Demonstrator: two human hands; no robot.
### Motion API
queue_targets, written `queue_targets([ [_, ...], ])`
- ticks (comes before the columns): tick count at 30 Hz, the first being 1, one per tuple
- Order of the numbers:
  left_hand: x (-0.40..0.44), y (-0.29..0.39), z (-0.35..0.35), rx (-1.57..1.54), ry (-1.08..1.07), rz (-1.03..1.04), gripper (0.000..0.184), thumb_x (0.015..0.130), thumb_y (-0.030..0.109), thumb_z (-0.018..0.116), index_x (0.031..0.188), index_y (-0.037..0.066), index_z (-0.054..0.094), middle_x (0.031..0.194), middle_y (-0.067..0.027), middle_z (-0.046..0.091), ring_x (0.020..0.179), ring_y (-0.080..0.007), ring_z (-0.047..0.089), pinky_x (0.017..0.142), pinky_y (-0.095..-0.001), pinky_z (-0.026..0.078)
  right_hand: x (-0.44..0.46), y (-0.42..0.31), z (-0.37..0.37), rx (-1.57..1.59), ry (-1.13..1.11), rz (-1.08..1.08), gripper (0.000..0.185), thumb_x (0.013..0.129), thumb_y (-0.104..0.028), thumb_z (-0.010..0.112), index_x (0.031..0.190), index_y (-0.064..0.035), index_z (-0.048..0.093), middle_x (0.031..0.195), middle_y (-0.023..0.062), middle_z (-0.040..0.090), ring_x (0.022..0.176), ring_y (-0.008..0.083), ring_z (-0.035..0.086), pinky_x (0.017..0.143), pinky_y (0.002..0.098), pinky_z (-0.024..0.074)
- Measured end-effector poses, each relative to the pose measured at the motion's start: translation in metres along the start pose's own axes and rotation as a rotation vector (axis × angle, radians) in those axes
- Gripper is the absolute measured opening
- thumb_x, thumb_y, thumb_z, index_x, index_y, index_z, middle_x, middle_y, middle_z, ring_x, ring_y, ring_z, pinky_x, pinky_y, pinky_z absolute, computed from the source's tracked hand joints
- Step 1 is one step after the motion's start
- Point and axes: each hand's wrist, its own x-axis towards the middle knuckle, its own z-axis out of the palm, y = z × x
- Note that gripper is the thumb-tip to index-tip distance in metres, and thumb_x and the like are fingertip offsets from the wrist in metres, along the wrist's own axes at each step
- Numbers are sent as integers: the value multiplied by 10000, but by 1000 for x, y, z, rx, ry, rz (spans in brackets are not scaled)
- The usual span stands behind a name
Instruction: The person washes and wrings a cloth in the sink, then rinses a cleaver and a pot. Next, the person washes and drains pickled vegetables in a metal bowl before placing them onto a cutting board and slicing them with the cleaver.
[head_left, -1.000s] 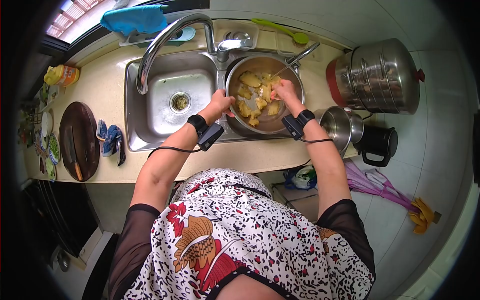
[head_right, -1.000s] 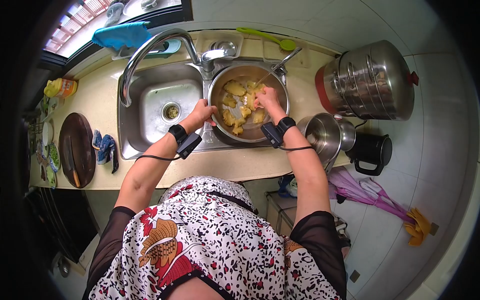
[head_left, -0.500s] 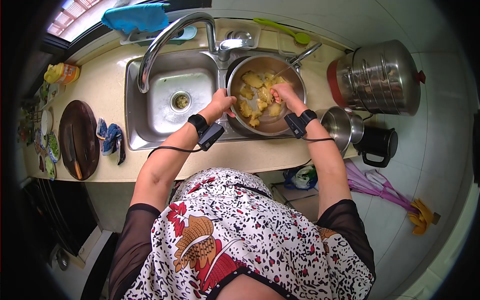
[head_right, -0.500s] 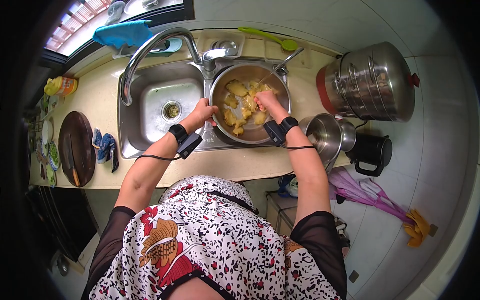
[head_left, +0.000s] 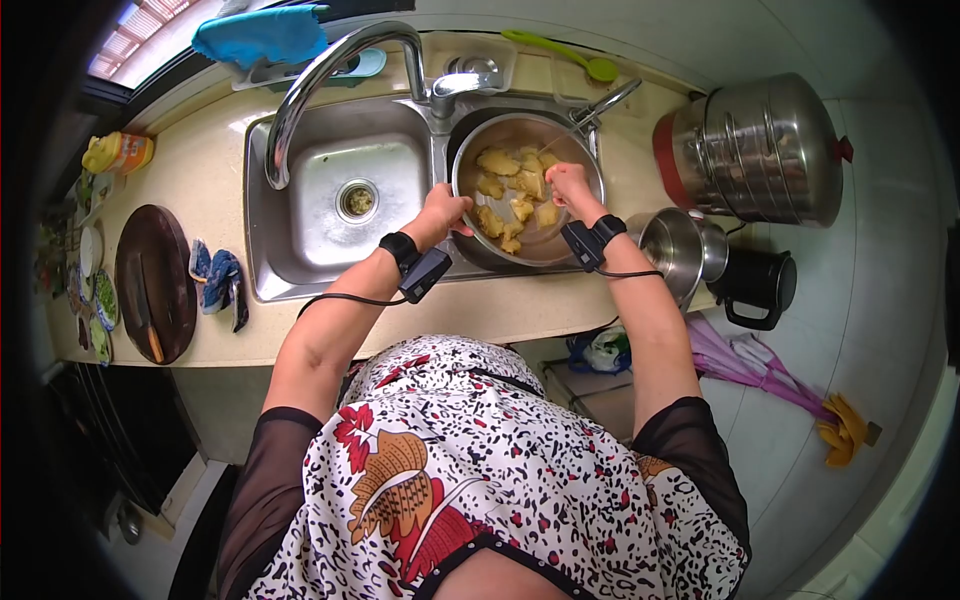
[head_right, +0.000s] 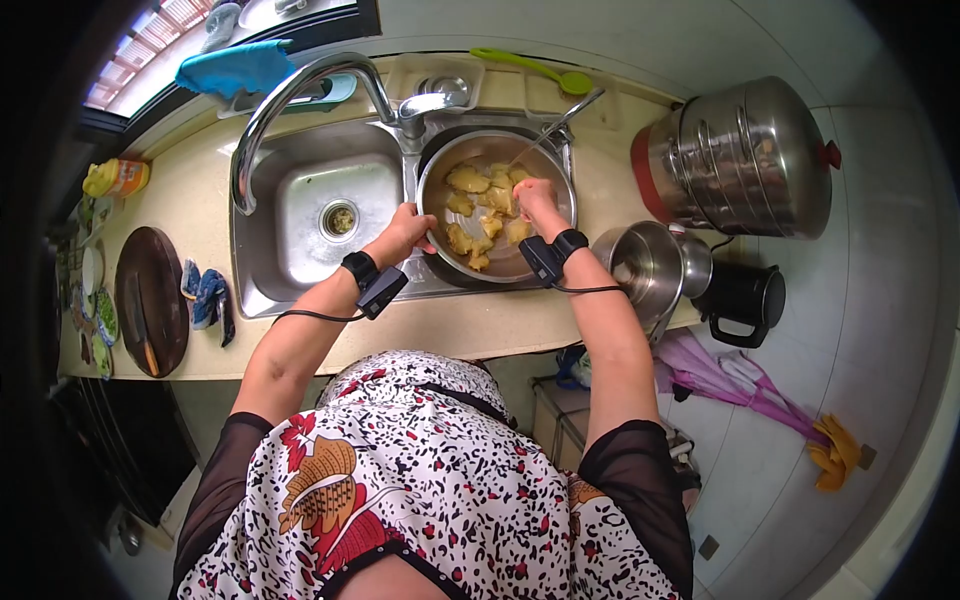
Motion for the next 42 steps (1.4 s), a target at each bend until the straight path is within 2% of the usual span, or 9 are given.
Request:
queue_targets([
  [5,13,-16,4,1,63,-78,244,767,-4,541,971,-133,509,734,-121,546,478,-201,551,414,-313,543,8,1,-4,-541,117,-179,337,781,-314,602,1036,-95,624,825,176,619,745,288,616,633,406,483],
  [8,9,-15,9,-1,70,-85,221,762,-7,525,954,-116,505,746,-123,558,464,-192,536,415,-313,534,3,11,3,-816,153,-415,688,672,-500,672,1268,-202,503,1316,298,383,1173,403,443,935,457,393],
  [11,4,-12,13,-27,49,-56,218,762,-13,520,957,-110,507,745,-120,555,474,-191,538,411,-312,530,-29,-7,24,-922,1,-318,843,617,-427,755,1357,-280,378,1463,259,90,1267,455,288,1018,465,322],
  [15,7,-14,9,-28,14,-43,243,764,-14,517,988,-104,490,762,-124,560,483,-194,545,414,-312,532,-41,0,33,-1082,-345,-660,796,559,-201,790,1269,-354,463,1439,267,139,1224,553,266,1025,501,312],
  [19,7,-12,10,-60,28,-53,276,762,-11,519,1016,-108,476,785,-134,569,498,-207,560,418,-313,535,-8,15,31,-941,81,-698,516,624,-116,705,1099,-278,584,1430,264,147,1208,533,306,1003,472,353],
  [22,7,-10,18,-81,74,-49,276,761,-7,520,1014,-108,476,798,-139,571,515,-216,567,422,-315,537,-37,1,38,-943,-260,-764,485,651,-100,669,1094,-279,588,1420,265,172,1186,516,332,1010,453,342],
  [27,13,-17,18,-90,98,-65,291,787,-26,502,1068,-101,518,888,-157,595,558,-242,587,419,-335,551,1,19,13,-988,-70,-500,437,667,-247,690,1092,-297,599,1335,237,282,1154,492,358,983,519,346],
  [31,18,-20,19,-87,91,-43,261,764,-10,512,1008,-101,510,827,-141,587,529,-218,576,425,-311,539,-47,19,37,-926,-459,-802,519,640,-252,714,1135,-294,563,1324,221,291,1160,491,345,981,494,366],
  [42,10,-12,14,-57,29,-9,268,765,-8,517,1012,-109,525,834,-148,600,537,-221,588,407,-296,530,19,13,0,-619,235,-561,386,776,-98,513,1155,-169,537,1161,223,383,1069,430,425,898,489,389],
])
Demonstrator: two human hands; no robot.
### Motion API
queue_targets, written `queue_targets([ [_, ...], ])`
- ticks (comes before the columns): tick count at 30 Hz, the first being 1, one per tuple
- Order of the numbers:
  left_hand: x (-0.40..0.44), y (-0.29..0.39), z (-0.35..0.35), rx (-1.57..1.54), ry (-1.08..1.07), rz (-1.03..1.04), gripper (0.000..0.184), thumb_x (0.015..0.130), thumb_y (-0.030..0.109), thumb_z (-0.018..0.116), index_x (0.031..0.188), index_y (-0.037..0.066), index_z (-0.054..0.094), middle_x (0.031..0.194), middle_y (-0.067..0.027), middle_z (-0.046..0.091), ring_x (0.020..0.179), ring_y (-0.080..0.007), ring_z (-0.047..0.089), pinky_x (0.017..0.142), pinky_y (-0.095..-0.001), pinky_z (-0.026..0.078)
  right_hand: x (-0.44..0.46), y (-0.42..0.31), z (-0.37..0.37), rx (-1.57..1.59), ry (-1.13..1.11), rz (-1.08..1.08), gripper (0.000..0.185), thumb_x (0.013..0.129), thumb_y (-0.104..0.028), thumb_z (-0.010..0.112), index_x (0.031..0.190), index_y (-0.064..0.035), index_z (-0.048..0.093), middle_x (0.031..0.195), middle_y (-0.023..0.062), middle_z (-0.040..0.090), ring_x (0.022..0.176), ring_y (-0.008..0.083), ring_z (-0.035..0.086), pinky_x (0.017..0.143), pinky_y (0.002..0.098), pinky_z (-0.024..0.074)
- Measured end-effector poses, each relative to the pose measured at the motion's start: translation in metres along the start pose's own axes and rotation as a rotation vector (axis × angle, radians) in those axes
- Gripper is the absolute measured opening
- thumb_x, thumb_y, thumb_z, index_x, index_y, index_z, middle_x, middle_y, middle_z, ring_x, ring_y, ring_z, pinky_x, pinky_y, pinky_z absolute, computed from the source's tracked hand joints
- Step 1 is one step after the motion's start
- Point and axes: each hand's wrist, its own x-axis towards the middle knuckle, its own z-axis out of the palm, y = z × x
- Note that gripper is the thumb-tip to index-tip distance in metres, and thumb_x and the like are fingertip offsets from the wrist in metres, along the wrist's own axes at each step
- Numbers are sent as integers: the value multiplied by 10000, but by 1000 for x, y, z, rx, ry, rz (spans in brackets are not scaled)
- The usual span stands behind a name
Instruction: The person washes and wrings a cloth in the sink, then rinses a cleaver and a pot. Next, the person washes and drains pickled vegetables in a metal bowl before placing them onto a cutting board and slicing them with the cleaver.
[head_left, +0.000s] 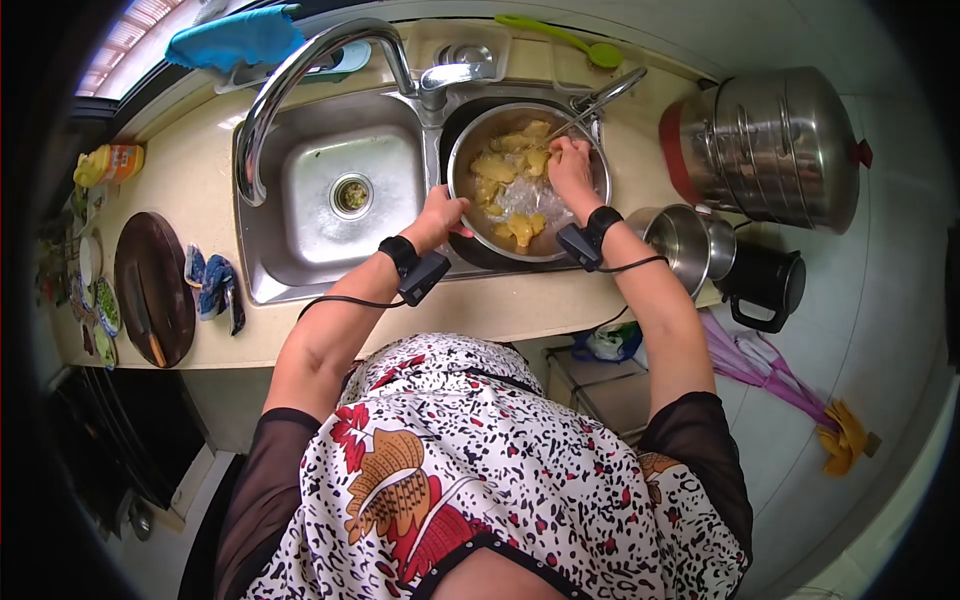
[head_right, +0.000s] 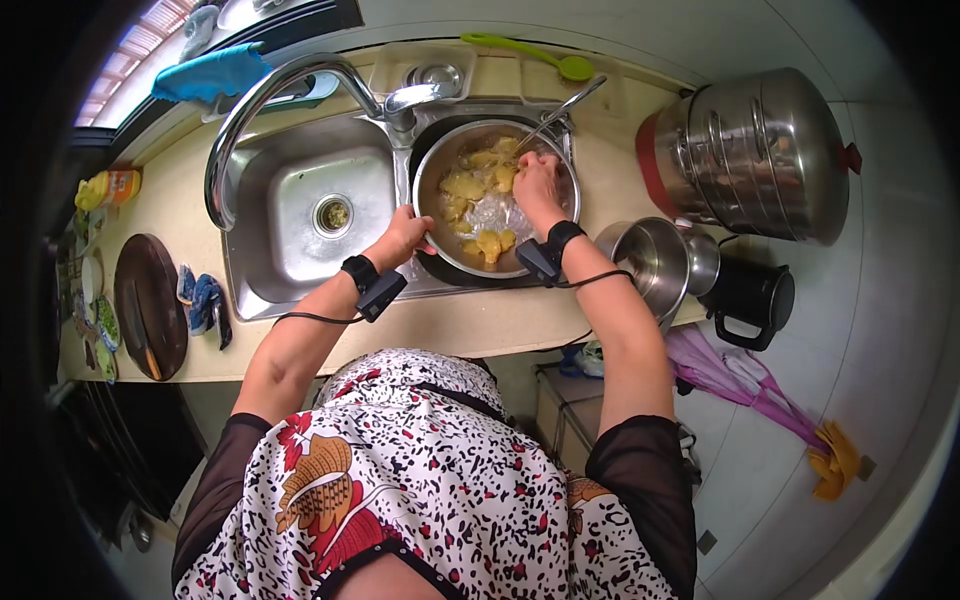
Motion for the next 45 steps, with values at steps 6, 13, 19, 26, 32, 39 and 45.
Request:
queue_targets([
  [6,1,8,1,52,-54,61,260,765,-4,518,1000,-114,522,842,-152,599,552,-228,593,402,-300,534,-5,-47,31,-191,-6,-187,519,701,-354,659,1187,-230,528,1380,179,269,1179,468,349,953,547,343],
  [13,-4,8,-7,99,-16,49,257,762,5,524,985,-124,524,838,-157,601,521,-222,583,393,-300,532,-23,-60,10,-209,-97,-275,542,619,-428,700,1123,-261,587,1454,156,158,1249,470,230,918,656,314],
  [19,-3,8,-10,172,-16,80,273,762,7,522,999,-128,523,837,-148,603,533,-220,593,395,-298,533,-42,-67,2,-300,-240,-324,583,612,-442,711,1150,-268,569,1449,166,162,1236,457,241,906,657,327],
  [26,-4,13,-5,116,-97,97,299,770,-4,515,1048,-112,525,876,-137,597,610,-230,608,417,-307,554,-38,-66,3,-240,-244,-604,386,703,-186,672,1078,-194,580,1323,161,333,1078,406,459,800,432,490],
  [32,-13,16,-3,110,-81,50,318,774,-8,520,1079,-99,520,903,-138,588,656,-244,610,422,-310,560,-18,-44,5,124,-205,-322,180,812,-129,573,991,-112,563,965,203,596,857,403,576,726,443,478],
  [39,-14,23,-2,69,-93,108,310,757,-8,524,1045,-122,508,869,-150,601,549,-225,598,411,-298,547,-26,-46,-7,25,-40,-125,314,870,-306,529,807,-12,618,774,210,615,690,419,578,631,470,468],
  [45,-9,25,-6,100,-65,81,296,765,-7,519,1037,-124,511,866,-149,606,536,-212,596,407,-292,544,-11,-27,-23,-33,219,-100,387,815,-423,571,748,-53,664,1078,150,559,1049,362,474,822,503,398],
])
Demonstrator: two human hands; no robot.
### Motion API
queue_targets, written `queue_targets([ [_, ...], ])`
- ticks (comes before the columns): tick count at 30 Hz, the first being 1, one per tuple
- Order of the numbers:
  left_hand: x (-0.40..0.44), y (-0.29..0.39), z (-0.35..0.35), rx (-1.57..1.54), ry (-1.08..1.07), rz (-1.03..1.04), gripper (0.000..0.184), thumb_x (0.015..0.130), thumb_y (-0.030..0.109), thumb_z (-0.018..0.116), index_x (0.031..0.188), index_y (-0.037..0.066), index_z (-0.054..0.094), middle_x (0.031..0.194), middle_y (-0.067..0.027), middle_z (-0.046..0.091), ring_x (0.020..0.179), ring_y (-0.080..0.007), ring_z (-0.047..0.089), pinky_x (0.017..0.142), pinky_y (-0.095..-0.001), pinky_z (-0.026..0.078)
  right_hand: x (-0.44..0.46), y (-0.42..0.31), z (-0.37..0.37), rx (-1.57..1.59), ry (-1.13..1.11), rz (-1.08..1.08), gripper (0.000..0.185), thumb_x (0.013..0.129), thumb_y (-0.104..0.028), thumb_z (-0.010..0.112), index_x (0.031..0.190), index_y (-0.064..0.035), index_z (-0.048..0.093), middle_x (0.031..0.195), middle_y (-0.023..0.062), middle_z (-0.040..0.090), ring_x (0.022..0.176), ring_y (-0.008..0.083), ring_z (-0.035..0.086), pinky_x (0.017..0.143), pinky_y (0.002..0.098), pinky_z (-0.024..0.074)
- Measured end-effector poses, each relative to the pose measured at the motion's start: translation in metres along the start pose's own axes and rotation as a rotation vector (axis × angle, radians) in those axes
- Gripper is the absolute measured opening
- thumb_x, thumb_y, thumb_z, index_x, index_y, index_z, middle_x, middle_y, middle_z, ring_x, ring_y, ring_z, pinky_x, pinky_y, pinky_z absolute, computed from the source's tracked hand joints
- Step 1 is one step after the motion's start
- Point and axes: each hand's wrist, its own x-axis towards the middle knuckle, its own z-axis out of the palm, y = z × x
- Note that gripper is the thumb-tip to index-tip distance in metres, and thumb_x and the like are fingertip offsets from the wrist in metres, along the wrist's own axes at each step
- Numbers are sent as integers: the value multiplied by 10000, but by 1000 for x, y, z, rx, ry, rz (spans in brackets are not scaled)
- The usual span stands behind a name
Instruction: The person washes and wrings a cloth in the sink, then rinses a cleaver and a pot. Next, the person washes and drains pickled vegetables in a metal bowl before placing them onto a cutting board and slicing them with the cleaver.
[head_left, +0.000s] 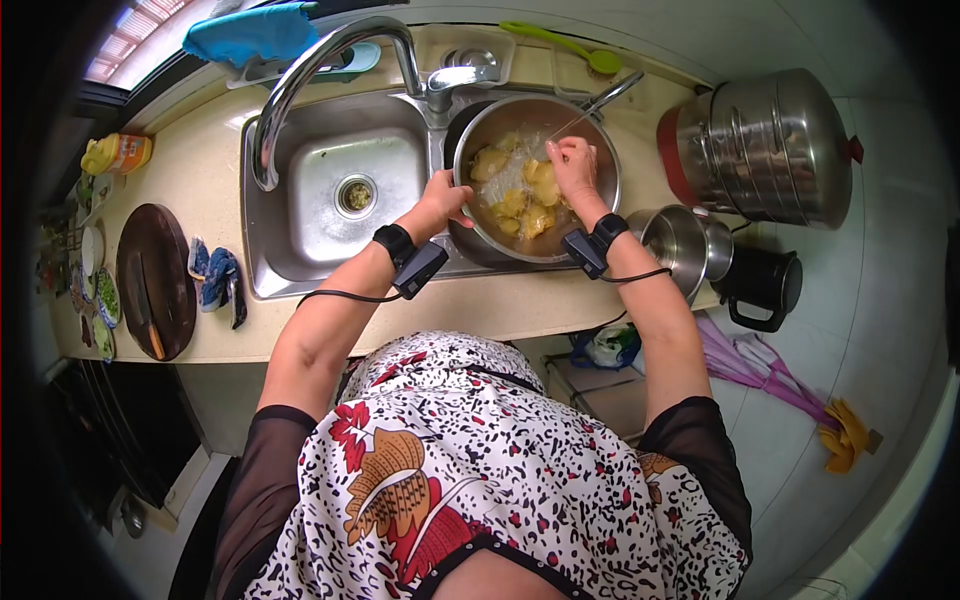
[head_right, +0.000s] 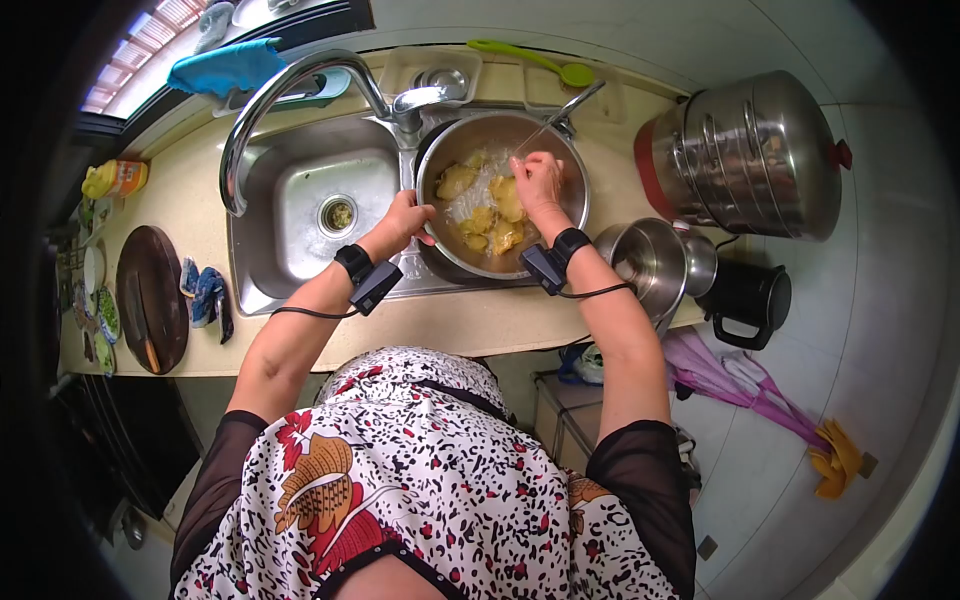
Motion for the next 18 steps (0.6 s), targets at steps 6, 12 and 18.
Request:
queue_targets([
  [6,-1,0,6,-27,-21,26,291,767,-6,526,1034,-122,518,854,-145,609,527,-209,592,408,-283,542,-14,-45,7,-151,-275,136,725,716,-537,629,1335,-253,380,1423,197,211,1248,506,251,960,629,297],
  [12,-4,2,6,-37,-31,-3,276,766,-7,529,1020,-115,530,851,-138,605,544,-207,595,402,-278,538,-32,-59,15,-63,-466,-444,574,704,-147,691,1221,-185,445,1272,225,371,1032,424,501,882,455,451],
  [18,-3,1,2,10,-29,29,275,763,-11,526,1016,-120,520,856,-142,604,550,-211,598,393,-280,532,-8,-34,14,153,-399,-235,387,771,6,544,1132,-120,482,955,215,565,913,398,560,758,431,472],
])
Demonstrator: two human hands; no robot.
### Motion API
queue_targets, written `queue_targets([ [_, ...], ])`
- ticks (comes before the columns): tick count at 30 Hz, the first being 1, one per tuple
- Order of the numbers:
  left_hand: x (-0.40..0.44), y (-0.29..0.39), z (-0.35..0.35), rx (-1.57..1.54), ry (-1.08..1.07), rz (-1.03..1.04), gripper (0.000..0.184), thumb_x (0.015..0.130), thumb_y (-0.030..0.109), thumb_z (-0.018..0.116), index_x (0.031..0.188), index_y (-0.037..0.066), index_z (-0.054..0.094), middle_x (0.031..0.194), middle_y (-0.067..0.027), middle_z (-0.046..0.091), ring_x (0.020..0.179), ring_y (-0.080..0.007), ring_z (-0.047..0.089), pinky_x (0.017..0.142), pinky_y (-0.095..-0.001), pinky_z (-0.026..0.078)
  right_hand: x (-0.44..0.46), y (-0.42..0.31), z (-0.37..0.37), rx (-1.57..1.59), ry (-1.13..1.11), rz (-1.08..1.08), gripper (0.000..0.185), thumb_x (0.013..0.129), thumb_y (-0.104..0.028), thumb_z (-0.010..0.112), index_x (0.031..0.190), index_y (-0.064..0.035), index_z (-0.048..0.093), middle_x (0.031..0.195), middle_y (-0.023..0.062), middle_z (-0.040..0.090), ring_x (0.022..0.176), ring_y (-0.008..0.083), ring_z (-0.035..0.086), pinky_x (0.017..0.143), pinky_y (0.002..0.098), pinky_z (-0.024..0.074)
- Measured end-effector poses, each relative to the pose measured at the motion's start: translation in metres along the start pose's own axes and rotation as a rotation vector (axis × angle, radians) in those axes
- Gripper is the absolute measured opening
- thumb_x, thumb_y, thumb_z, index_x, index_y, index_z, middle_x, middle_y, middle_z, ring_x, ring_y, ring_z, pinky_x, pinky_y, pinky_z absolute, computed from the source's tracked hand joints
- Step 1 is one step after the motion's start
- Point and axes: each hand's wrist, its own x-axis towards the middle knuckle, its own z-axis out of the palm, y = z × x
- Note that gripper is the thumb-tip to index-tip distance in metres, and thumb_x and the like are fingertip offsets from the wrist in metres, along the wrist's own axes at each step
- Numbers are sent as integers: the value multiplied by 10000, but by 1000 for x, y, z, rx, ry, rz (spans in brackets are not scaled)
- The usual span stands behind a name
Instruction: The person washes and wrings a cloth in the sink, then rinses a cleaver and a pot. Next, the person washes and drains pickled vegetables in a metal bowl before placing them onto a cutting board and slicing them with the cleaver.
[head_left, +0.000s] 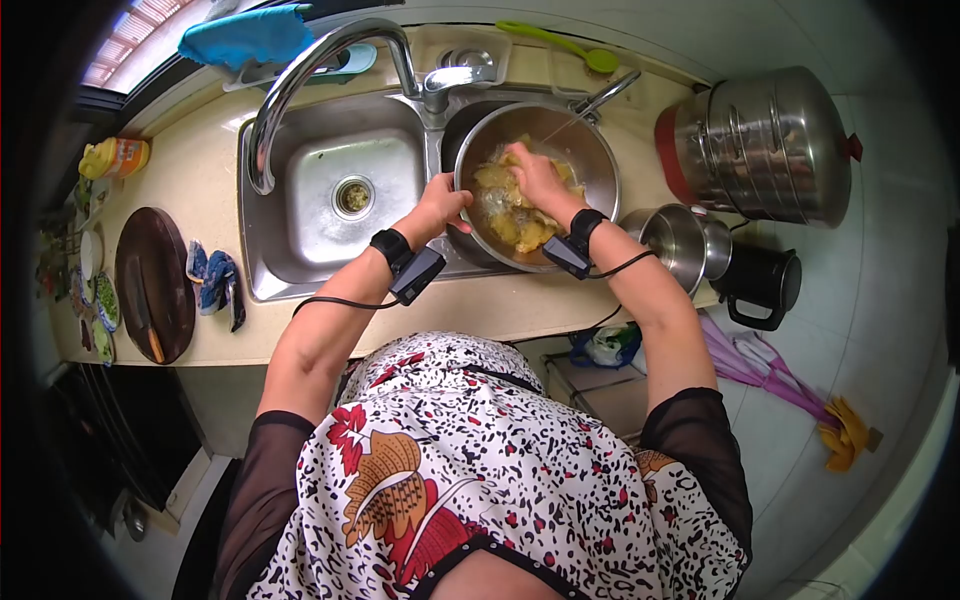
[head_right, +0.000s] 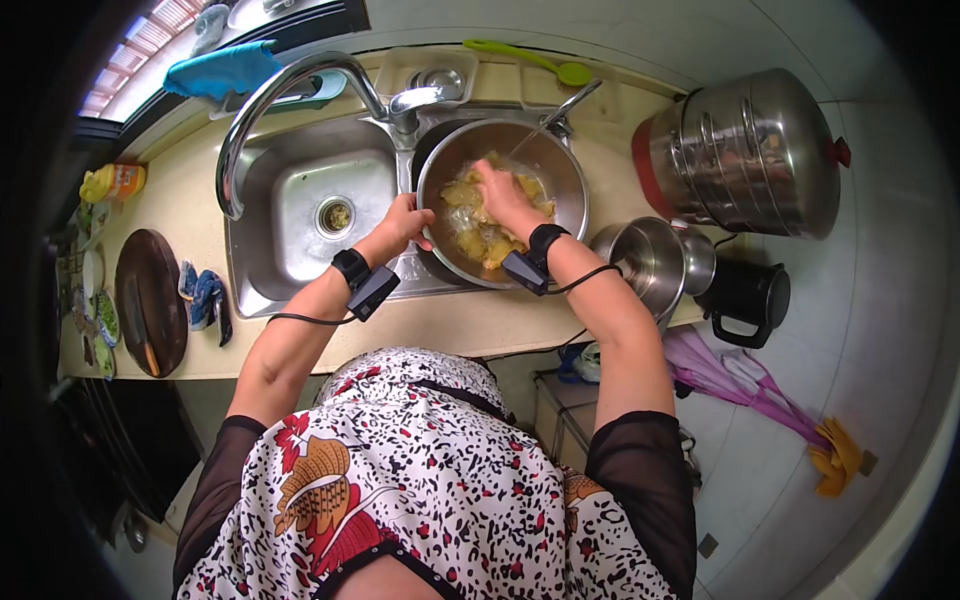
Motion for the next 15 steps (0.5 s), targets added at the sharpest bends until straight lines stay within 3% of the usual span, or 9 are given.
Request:
queue_targets([
  [2,-3,3,-1,6,9,-1,277,760,-13,526,1015,-122,516,859,-145,605,544,-214,598,393,-280,532,1,1,-6,54,4,175,415,738,70,477,1107,-117,494,1020,213,552,990,394,529,818,414,445],
  [5,-3,6,-3,-15,17,-4,279,756,-13,527,1013,-123,514,863,-148,606,534,-217,599,394,-280,532,-2,11,-10,142,170,0,500,685,103,454,1133,-118,473,1110,193,524,1090,369,475,916,378,394],
  [6,-2,5,-4,-20,19,4,278,755,-12,528,1011,-122,514,863,-148,606,531,-219,600,394,-280,532,-4,10,-12,269,183,13,570,633,128,441,1150,-110,470,1172,159,494,1153,339,428,978,356,341],
  [9,0,2,-6,-16,32,-2,279,754,-8,532,1009,-119,515,864,-146,605,536,-217,599,397,-280,534,-9,12,-26,526,160,201,576,629,131,483,1155,-103,476,1187,137,502,1166,294,439,1001,353,326],
  [10,0,2,-7,-11,36,-8,280,754,-6,534,1009,-118,514,865,-146,605,540,-216,599,399,-281,535,-10,16,-26,483,269,120,518,635,112,527,1109,-96,521,1143,118,549,1130,268,496,936,371,401],
  [13,2,-1,-11,-18,37,-45,302,757,-15,532,1047,-99,538,880,-129,593,649,-231,605,423,-313,562,-9,45,-27,640,236,231,437,656,96,552,1052,-89,566,1061,107,602,1052,272,563,812,394,479],
  [14,2,-2,-12,-17,45,-47,299,756,-16,532,1042,-103,538,878,-130,593,645,-229,604,423,-313,563,-14,53,-28,721,257,238,309,683,32,608,972,-76,604,966,100,635,984,277,599,726,420,513],
  [15,2,-3,-12,-16,53,-50,297,755,-18,531,1038,-106,537,876,-132,593,641,-228,604,423,-314,563,-17,55,-32,519,214,277,368,671,-7,648,1024,-90,583,1014,122,613,993,293,591,750,420,511],
])
